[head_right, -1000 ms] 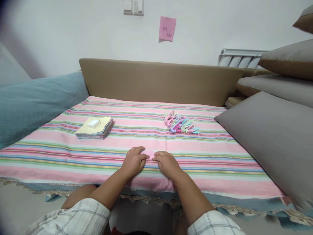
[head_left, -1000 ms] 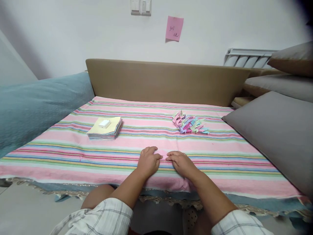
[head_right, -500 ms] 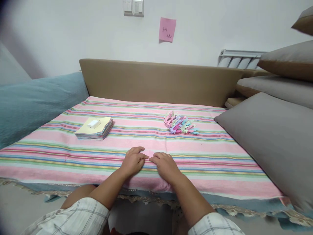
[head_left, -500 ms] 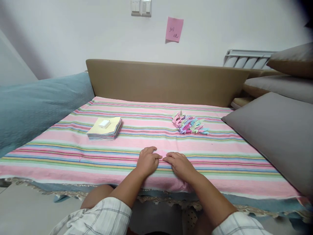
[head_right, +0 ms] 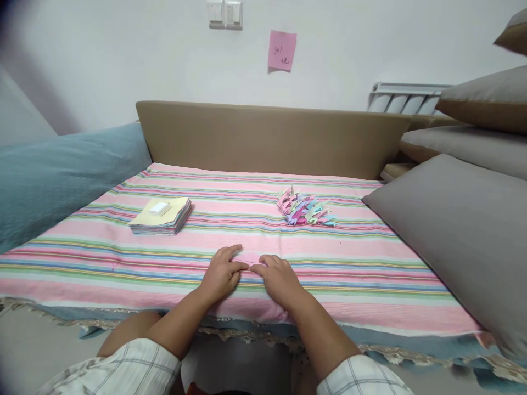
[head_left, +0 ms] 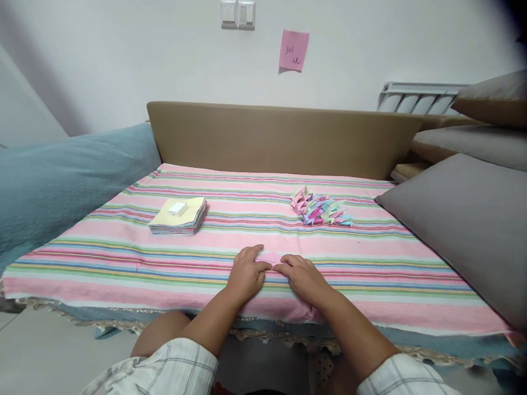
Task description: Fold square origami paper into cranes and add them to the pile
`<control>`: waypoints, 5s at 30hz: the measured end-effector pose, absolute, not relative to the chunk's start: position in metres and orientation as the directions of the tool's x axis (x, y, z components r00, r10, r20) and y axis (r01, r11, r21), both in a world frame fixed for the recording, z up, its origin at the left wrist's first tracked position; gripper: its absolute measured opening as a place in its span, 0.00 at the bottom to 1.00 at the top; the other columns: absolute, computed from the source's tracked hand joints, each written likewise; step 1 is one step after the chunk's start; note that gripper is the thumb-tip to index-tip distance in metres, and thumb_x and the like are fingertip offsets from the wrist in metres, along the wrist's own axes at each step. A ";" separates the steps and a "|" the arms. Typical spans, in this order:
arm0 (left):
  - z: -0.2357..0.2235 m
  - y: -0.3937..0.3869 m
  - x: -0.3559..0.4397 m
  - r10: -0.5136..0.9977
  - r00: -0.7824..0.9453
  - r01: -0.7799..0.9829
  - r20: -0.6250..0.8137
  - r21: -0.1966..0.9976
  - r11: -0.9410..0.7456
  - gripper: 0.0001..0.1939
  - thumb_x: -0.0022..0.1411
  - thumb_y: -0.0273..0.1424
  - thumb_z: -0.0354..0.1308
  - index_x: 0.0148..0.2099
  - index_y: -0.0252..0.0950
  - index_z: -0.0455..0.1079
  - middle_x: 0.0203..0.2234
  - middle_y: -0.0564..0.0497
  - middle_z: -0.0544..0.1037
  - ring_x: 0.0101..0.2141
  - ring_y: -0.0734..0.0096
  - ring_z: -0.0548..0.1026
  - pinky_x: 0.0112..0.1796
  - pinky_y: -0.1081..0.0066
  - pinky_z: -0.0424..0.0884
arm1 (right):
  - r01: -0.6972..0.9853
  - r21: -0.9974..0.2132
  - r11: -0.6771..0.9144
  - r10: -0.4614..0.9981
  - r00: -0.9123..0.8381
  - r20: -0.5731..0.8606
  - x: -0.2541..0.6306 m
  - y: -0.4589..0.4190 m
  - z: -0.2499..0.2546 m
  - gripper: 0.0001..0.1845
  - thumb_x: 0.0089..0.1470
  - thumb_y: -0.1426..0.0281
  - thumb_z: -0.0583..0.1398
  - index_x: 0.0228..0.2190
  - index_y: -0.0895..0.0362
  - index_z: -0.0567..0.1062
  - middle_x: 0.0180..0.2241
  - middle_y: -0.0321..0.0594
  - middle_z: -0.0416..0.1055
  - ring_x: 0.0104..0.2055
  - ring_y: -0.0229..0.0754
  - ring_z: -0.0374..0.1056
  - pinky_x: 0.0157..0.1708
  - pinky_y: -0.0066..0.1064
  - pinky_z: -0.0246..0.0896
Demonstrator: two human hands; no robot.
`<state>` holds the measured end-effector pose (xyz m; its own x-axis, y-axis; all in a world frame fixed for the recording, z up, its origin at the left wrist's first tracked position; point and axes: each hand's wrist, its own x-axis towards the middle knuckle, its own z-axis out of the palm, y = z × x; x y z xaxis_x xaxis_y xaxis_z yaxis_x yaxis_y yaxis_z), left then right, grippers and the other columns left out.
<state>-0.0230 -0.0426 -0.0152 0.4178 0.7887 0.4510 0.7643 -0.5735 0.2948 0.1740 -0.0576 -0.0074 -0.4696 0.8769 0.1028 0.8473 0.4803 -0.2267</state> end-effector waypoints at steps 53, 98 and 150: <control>-0.008 -0.064 -0.014 0.791 0.425 0.849 0.441 0.111 -0.517 0.15 0.54 0.27 0.54 0.44 0.45 0.71 0.35 0.49 0.72 0.41 0.61 0.67 0.54 0.52 0.49 | 0.674 -0.556 0.486 0.874 -0.361 0.327 0.180 -0.054 -0.011 0.16 0.48 0.81 0.50 0.33 0.57 0.74 0.38 0.42 0.70 0.42 0.41 0.65 0.45 0.34 0.60; -0.007 -0.052 -0.022 0.770 0.520 0.754 0.368 0.227 -0.617 0.14 0.56 0.22 0.50 0.42 0.43 0.69 0.47 0.53 0.75 0.50 0.62 0.66 0.58 0.45 0.38 | 0.716 -0.430 0.550 0.833 -0.436 0.341 0.176 -0.055 -0.012 0.10 0.50 0.70 0.57 0.37 0.52 0.72 0.45 0.40 0.71 0.48 0.45 0.62 0.49 0.41 0.49; -0.004 -0.040 -0.016 0.902 0.296 0.798 0.313 0.439 -0.414 0.07 0.55 0.32 0.55 0.26 0.39 0.70 0.35 0.52 0.79 0.39 0.64 0.72 0.52 0.57 0.56 | 0.722 -0.617 0.312 0.949 -0.203 0.242 0.156 -0.036 -0.013 0.08 0.48 0.70 0.57 0.19 0.53 0.71 0.37 0.36 0.75 0.41 0.43 0.66 0.45 0.36 0.56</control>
<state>-0.0158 -0.0399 -0.0040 0.2964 0.9022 0.3134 0.7975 -0.4143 0.4386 0.1564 -0.0358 -0.0132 -0.2031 0.9487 0.2424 0.7221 0.3123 -0.6173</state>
